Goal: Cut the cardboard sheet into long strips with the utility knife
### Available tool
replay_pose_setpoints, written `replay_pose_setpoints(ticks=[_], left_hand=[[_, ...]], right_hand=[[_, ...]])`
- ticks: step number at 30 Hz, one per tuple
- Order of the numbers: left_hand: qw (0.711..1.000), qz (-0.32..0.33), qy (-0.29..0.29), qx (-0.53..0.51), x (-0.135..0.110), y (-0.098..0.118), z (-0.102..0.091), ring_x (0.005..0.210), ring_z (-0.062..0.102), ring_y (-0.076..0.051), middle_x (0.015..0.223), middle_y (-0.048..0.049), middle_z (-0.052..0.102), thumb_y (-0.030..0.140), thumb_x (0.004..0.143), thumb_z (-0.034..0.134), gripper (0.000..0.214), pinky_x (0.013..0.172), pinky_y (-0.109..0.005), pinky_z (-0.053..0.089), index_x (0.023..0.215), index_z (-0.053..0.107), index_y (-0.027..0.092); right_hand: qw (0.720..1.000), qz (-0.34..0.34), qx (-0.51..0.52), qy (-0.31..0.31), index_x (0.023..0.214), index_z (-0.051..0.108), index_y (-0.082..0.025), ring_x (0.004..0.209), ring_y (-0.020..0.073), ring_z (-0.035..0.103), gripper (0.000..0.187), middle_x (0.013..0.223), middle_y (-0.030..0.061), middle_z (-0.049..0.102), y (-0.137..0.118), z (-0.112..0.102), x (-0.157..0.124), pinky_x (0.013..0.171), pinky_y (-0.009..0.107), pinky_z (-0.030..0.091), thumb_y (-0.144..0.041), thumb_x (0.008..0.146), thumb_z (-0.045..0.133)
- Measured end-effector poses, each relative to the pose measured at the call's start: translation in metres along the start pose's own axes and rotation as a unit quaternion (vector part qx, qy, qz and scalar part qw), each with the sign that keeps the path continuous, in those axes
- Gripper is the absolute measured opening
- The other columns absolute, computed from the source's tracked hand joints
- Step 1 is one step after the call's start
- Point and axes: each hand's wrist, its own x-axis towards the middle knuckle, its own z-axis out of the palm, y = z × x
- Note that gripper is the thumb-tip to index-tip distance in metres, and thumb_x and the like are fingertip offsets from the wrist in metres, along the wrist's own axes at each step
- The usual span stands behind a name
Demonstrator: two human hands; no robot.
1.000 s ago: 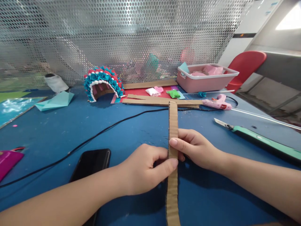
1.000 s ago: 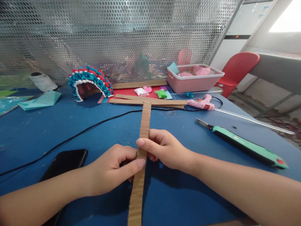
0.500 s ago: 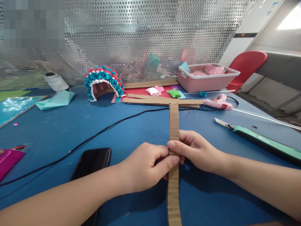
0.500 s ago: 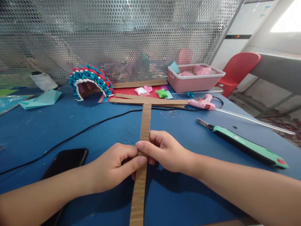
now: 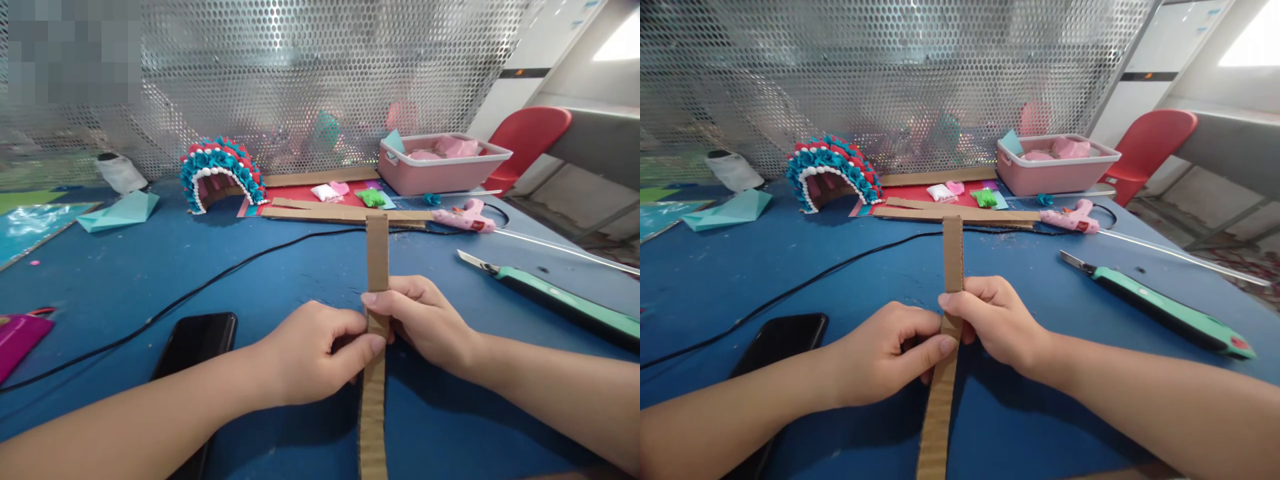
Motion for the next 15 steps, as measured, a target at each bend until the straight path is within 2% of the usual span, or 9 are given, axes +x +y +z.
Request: replay_pose_setpoints(ticks=[5, 11, 15], left_hand=[[1.0, -0.008, 0.008, 0.016, -0.0006, -0.0017, -0.0008, 0.054, 0.054, -0.011, 0.06, -0.0001, 0.061, 0.035, 0.092, 0.042, 0.032, 0.051, -0.022, 0.037, 0.073, 0.06, 0.015], [1.0, -0.017, 0.0, 0.012, -0.001, -0.0018, -0.0018, 0.053, 0.054, -0.011, 0.061, -0.0004, 0.061, 0.038, 0.091, 0.042, 0.036, 0.05, -0.022, 0.035, 0.064, 0.051, 0.017], [1.0, -0.013, 0.006, 0.015, -0.0008, -0.0024, -0.0003, 0.053, 0.053, -0.01, 0.06, -0.0004, 0.061, 0.039, 0.092, 0.041, 0.037, 0.049, -0.023, 0.034, 0.064, 0.05, 0.017]], right_hand=[[0.999, -0.017, 0.029, -0.04, 0.055, 0.051, -0.017, 0.047, 0.0078, 0.042, 0.038, 0.05, -0.0028, 0.047, 0.0039, -0.0052, 0.0012, 0.047, 0.023, 0.031, -0.043, 0.08, 0.061], [0.999, -0.049, -0.009, -0.023, 0.059, 0.049, -0.018, 0.043, 0.0064, 0.038, 0.041, 0.048, -0.005, 0.045, 0.0004, -0.0075, 0.005, 0.042, 0.022, 0.028, -0.051, 0.079, 0.063], [0.999, -0.043, 0.03, -0.01, 0.058, 0.049, -0.018, 0.045, 0.0069, 0.039, 0.039, 0.049, -0.0046, 0.046, 0.0016, -0.0048, 0.005, 0.043, 0.022, 0.029, -0.047, 0.08, 0.062]])
